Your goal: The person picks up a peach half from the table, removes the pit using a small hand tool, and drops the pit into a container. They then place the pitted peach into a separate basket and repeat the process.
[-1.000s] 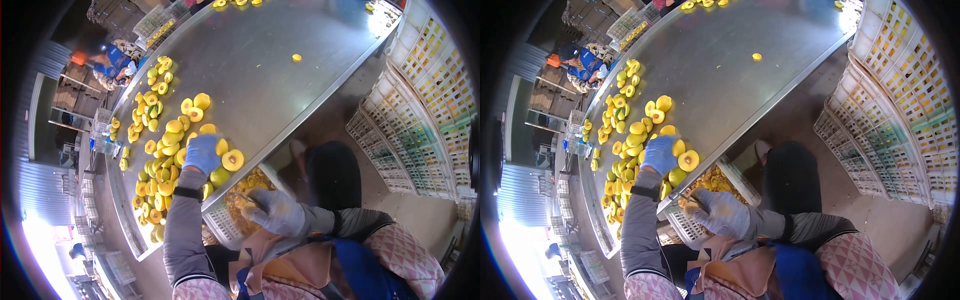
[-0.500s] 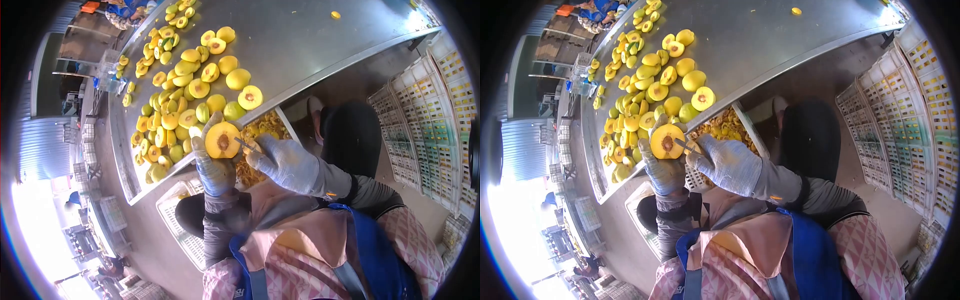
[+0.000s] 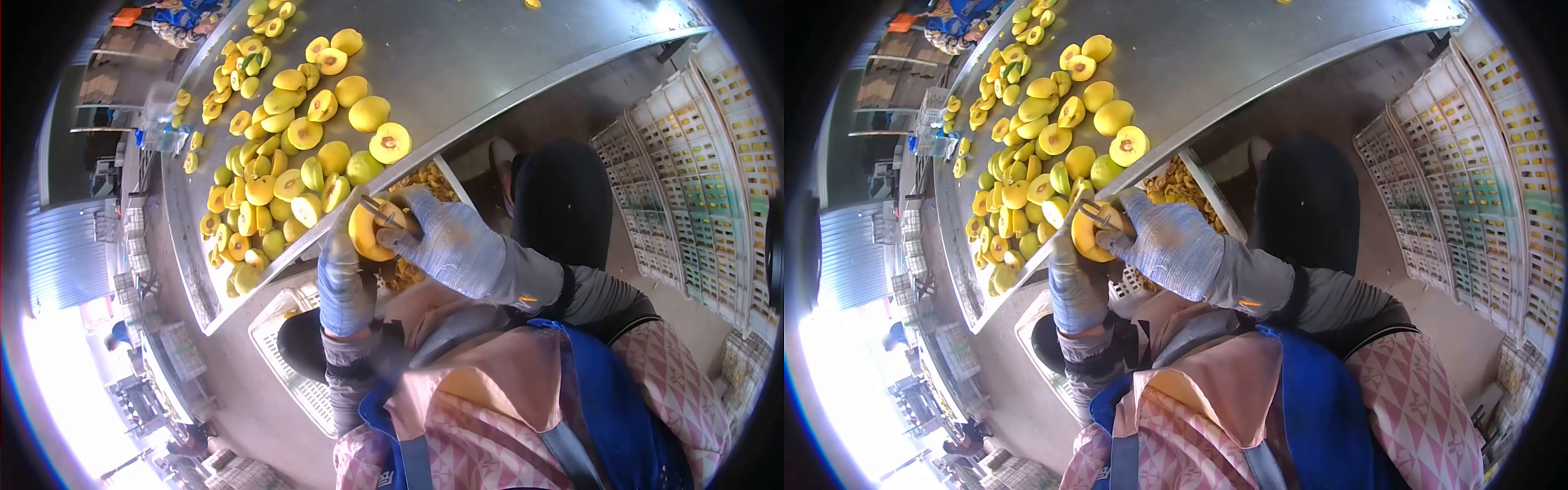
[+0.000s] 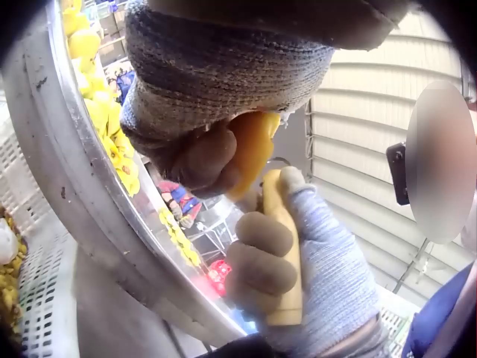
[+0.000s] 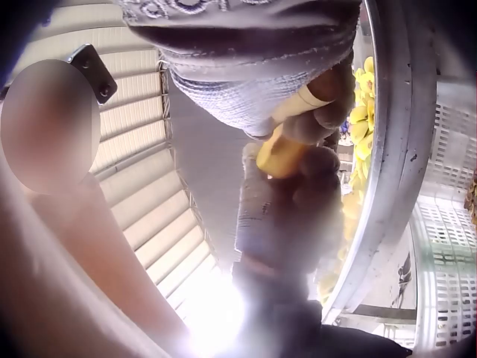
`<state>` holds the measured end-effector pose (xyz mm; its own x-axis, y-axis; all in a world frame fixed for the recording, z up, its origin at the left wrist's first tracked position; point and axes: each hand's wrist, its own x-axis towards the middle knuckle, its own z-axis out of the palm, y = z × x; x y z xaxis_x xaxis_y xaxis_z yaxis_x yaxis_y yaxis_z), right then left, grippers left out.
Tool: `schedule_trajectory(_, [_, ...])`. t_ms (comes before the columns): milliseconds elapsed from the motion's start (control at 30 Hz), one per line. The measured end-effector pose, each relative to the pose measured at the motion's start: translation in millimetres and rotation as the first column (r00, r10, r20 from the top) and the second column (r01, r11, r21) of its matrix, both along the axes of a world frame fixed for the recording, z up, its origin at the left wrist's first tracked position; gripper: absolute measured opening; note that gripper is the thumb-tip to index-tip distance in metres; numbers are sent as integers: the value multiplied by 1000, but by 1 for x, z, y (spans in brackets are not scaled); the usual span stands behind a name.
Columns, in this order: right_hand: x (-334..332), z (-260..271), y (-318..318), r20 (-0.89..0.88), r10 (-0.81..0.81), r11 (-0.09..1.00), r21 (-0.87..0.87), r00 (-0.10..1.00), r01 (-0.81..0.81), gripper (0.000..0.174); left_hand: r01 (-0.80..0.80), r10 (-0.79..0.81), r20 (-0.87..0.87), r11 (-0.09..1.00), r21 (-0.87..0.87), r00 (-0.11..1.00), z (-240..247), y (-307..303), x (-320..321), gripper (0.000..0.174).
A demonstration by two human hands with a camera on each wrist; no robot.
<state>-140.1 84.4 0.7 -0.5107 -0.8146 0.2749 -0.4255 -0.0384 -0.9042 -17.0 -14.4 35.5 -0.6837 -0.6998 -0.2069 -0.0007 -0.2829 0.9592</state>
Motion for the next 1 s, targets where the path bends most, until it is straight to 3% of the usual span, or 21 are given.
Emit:
schedule_trajectory(33, [0, 2, 1, -8, 12, 999, 49, 1000, -12, 43, 21, -18, 46, 997, -69, 999, 3, 2, -1, 75])
schedule_trajectory(100, [1, 13, 6, 28, 45, 999, 26, 999, -46, 43, -26, 27, -27, 1000, 13, 999, -6, -2, -3, 67])
schedule_trajectory(167, [3, 14, 8, 67, 78, 997, 1, 995, -78, 43, -183, 251, -263, 949, 256, 932, -11, -1, -6, 54])
schedule_trajectory(200, [4, 11, 9, 94, 109, 992, 52, 990, -114, 43, -77, 188, -376, 954, 291, 908, -15, -10, -2, 43])
schedule_trajectory(233, [5, 8, 9, 122, 139, 983, 102, 983, -152, 44, -80, 190, -374, 953, 291, 908, -20, -10, 0, 43])
schedule_trajectory(300, [9, -1, 5, 59, 157, 984, 71, 986, -161, 43, -278, 310, -301, 950, 144, 902, -24, -6, -3, 40])
schedule_trajectory(333, [10, -6, 4, -7, 171, 985, 41, 985, -170, 43, -279, 311, -301, 949, 145, 902, -24, -3, -5, 40])
schedule_trajectory(400, [11, -14, 2, -100, 158, 987, 22, 982, -156, 42, -272, 226, -273, 951, -144, 935, -23, 0, -9, 40])
schedule_trajectory(433, [11, -16, 2, -191, 142, 990, 2, 971, -144, 41, -271, 225, -272, 952, -143, 935, -24, 1, -10, 40])
schedule_trajectory(500, [12, -17, 3, -219, 142, 990, 21, 965, -140, 41, -291, 220, -231, 894, -340, 948, -27, 3, -12, 43])
schedule_trajectory(600, [14, -17, 4, -223, 153, 988, 34, 963, -149, 40, -304, 241, -191, 831, -467, 952, -30, 5, -15, 46])
schedule_trajectory(833, [14, -11, 9, -218, 134, 990, 67, 967, -122, 42, -270, 267, -79, 823, -499, 961, -30, 2, -10, 48])
schedule_trajectory(1000, [11, -12, 11, -297, 218, 976, 80, 930, -203, 41, -290, 271, -106, 868, -402, 957, -30, 3, -10, 47])
